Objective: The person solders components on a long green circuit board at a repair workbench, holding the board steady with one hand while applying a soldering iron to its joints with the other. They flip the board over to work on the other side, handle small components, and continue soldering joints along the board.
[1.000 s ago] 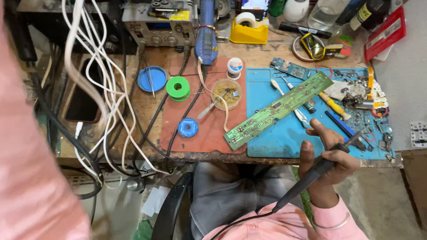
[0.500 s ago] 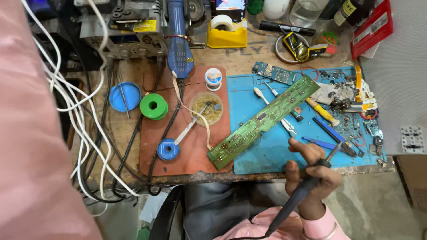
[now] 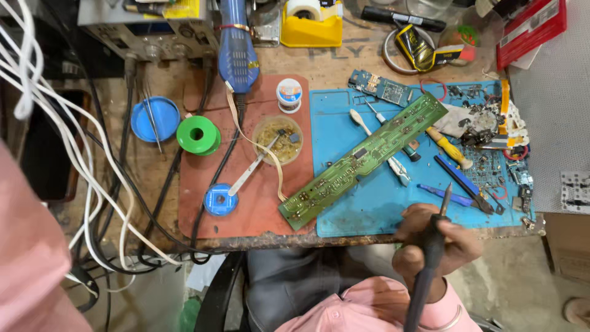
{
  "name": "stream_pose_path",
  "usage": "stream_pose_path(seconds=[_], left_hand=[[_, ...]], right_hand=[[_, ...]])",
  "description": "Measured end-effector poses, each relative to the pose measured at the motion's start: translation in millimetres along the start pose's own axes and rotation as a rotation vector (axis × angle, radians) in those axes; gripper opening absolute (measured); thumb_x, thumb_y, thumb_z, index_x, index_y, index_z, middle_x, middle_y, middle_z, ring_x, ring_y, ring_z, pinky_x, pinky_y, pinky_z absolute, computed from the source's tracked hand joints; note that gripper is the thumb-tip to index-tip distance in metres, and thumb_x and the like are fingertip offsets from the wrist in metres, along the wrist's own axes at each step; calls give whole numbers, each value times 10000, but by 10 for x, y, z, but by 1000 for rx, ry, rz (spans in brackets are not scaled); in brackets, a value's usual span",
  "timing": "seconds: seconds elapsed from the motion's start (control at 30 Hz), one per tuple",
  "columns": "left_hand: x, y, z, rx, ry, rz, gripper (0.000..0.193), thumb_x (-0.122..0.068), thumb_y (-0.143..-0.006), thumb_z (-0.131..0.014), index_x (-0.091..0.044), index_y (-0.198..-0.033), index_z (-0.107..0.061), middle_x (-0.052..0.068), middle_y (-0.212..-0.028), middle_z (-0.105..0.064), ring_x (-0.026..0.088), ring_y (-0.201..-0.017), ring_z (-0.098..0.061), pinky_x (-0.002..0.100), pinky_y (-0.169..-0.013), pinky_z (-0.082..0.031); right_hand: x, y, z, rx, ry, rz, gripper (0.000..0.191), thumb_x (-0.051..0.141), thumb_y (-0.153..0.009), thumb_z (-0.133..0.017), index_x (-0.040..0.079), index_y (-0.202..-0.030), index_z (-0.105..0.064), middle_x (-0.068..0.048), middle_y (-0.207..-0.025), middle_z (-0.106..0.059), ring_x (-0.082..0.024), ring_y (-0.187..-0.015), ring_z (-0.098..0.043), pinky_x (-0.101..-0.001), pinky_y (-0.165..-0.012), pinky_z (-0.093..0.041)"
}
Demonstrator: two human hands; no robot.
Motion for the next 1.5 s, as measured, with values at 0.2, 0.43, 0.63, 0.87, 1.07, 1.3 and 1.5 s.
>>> stream_pose_path(seconds=[0.2, 0.43, 0.63, 0.87, 1.07, 1.3, 1.5], left_hand=[[-223, 105, 100, -95, 38, -60, 185, -127, -925, -763, 7, -1052, -761, 61, -741, -703, 106, -605, -593, 254, -572, -470], [-44, 1547, -363, 67, 471, 127, 214, -152, -898, -794, -12, -1059, -786, 46, -755, -723, 79, -626, -609, 231, -583, -480], [231, 2331, -1054, 461, 1007, 843, 356, -245, -917, -693, 26, -1141, -744, 113, -840, -801, 115, -557, -657, 258, -485, -538], [126, 2312, -1143, 445, 1239, 835, 479, -276, -924, -672, 47, -1278, -649, 157, -956, -793, 168, -654, -731, 291, -552, -602], [23, 2172, -1179, 512, 1462, 894, 501, -334, -969, -606, 83, -1242, -660, 159, -1012, -764, 229, -782, -779, 346, -662, -648], [-15, 2074, -1243, 519, 1622, 821, 481, -296, -1012, -610, 136, -1220, -653, 190, -1101, -753, 248, -943, -764, 394, -832, -643], [38, 2106, -1309, 446, 1603, 810, 444, -202, -986, -634, 120, -1292, -630, 188, -1112, -753, 244, -981, -759, 386, -875, -631]], right_hand=[[-34, 150, 82, -53, -148, -244, 506, 507, -1080, -643, 130, -1322, -409, -81, -793, -506, -156, -613, -507, -312, -639, -457], [208, -121, -151, 239, -31, -311, 229, 37, -1099, -638, 80, -1231, -455, -207, -1081, -732, -247, -856, -744, -333, -714, -622], [436, -337, -621, 438, 209, -300, 338, -21, -929, -771, 40, -1112, -493, -224, -1161, -730, -165, -907, -719, -285, -703, -550], [300, -244, -776, 177, -59, -599, 355, -60, -1001, -711, 56, -1177, -425, -194, -1323, -687, -65, -913, -649, -229, -796, -558], [265, -120, -667, 76, -270, -574, 449, -102, -1007, -705, 85, -1220, -357, -225, -1345, -656, -128, -1000, -703, -255, -889, -574], [305, -27, -585, 86, -244, -480, 455, -114, -1044, -686, 94, -1239, -330, -254, -1320, -638, -162, -989, -713, -245, -858, -578], [273, 67, -557, 84, -103, -388, 489, -87, -1032, -706, 121, -1238, -315, -253, -1280, -666, -163, -965, -721, -227, -804, -575]])
Point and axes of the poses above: each hand's wrist, its own y-axis away from the middle knuckle, its own z-axis out of the back of the hand, x = y × z, the point moved 2 cm from there along -y, towards the middle knuckle
